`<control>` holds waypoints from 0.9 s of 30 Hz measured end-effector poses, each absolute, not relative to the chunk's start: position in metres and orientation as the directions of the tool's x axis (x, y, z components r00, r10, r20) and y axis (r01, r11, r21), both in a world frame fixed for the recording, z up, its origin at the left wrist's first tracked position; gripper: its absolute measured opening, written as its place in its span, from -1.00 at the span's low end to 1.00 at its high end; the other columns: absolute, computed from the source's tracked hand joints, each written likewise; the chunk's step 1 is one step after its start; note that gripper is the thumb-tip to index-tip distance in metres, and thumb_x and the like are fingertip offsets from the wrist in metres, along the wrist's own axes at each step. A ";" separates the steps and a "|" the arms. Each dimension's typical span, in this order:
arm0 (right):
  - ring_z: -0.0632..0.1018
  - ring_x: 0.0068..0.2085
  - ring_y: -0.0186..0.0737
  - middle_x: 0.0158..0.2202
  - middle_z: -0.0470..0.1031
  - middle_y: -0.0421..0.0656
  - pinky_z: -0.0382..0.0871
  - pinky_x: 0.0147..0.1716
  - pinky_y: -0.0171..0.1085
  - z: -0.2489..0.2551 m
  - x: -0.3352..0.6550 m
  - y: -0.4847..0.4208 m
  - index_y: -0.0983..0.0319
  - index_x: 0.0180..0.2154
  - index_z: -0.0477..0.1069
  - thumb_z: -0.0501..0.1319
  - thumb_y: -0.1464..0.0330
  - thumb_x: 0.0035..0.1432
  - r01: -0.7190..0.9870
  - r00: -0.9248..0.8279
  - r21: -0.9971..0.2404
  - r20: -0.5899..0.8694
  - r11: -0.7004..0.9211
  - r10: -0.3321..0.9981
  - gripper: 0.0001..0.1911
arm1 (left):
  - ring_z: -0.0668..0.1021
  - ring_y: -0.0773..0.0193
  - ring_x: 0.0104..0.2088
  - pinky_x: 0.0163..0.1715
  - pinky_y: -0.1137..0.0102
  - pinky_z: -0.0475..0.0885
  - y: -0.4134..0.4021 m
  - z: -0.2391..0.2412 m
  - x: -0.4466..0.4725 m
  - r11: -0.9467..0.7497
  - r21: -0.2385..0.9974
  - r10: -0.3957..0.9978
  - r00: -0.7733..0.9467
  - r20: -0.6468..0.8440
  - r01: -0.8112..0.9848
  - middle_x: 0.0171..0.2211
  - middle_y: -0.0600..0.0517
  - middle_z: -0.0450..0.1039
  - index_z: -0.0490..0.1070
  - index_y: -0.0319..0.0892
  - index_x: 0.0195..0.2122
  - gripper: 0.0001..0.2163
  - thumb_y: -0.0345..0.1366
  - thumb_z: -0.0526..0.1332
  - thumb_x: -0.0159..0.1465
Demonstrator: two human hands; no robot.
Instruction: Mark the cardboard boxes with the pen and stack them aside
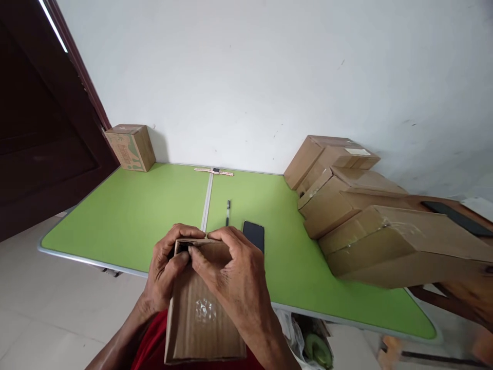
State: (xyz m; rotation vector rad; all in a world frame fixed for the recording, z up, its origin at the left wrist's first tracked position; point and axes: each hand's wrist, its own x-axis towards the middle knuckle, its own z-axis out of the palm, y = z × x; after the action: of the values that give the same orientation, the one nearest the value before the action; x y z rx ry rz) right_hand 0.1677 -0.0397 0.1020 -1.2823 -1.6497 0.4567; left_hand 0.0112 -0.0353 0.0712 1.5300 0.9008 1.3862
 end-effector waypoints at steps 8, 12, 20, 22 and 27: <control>0.58 -0.25 -0.06 -0.32 0.57 -0.13 0.40 -0.27 -0.17 0.101 0.170 -0.030 0.13 -0.38 0.35 0.30 0.33 0.07 0.588 -0.007 -0.739 0.404 0.331 0.915 -0.88 | 0.58 0.00 -0.05 -0.01 0.24 0.41 -0.032 0.077 0.014 -0.330 0.943 0.937 0.135 0.321 0.047 -0.08 -0.06 0.58 0.58 -0.11 -0.03 -0.75 -0.16 0.18 0.40; 0.57 -0.27 -0.06 -0.34 0.55 -0.13 0.37 -0.26 -0.15 0.104 0.175 -0.027 0.14 -0.39 0.35 0.29 0.29 0.07 0.597 -0.011 -0.753 0.339 0.278 0.941 -0.87 | 0.58 0.02 -0.06 -0.03 0.25 0.43 -0.031 0.074 0.013 -0.329 0.938 0.939 0.147 0.312 0.106 -0.02 -0.05 0.56 0.52 -0.07 0.07 -0.73 -0.17 0.18 0.41; 0.63 -0.07 -0.10 -0.07 0.65 -0.07 0.48 -0.16 -0.19 0.082 0.220 0.013 0.16 -0.10 0.52 0.04 -0.04 0.42 0.304 -0.103 -0.933 0.170 0.193 0.980 -0.52 | 0.43 -0.25 0.25 0.19 0.06 0.36 -0.035 0.054 -0.014 -0.286 0.938 0.949 0.195 0.249 0.194 0.31 -0.13 0.37 0.31 0.00 0.33 -0.42 0.05 0.24 0.32; 0.64 -0.12 -0.10 -0.11 0.65 -0.05 0.48 -0.22 -0.21 0.058 0.235 0.047 0.17 -0.16 0.48 -0.05 -0.02 0.48 0.486 0.098 -0.873 0.110 0.049 0.989 -0.50 | 0.47 -0.28 0.19 0.16 0.02 0.37 -0.035 0.051 -0.019 -0.237 0.955 0.967 0.140 0.214 0.178 0.25 -0.17 0.42 0.35 -0.05 0.29 -0.40 0.12 0.23 0.30; 0.61 -0.26 -0.12 -0.36 0.57 -0.09 0.49 -0.21 -0.14 -0.005 0.247 0.111 0.25 -0.41 0.46 0.34 0.24 0.34 0.622 0.191 -0.776 0.021 -0.104 0.981 -0.70 | 0.46 -0.36 0.20 0.09 0.00 0.43 -0.033 0.047 -0.024 -0.115 0.978 0.993 0.052 0.107 0.174 0.26 -0.18 0.43 0.42 -0.07 0.27 -0.35 0.17 0.27 0.24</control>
State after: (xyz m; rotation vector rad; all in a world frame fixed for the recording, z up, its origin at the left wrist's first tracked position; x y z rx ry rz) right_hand 0.2473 0.1114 -0.0050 -1.8081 -1.5057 0.6929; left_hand -0.0239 -0.0330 0.0469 1.4433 1.2522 1.1706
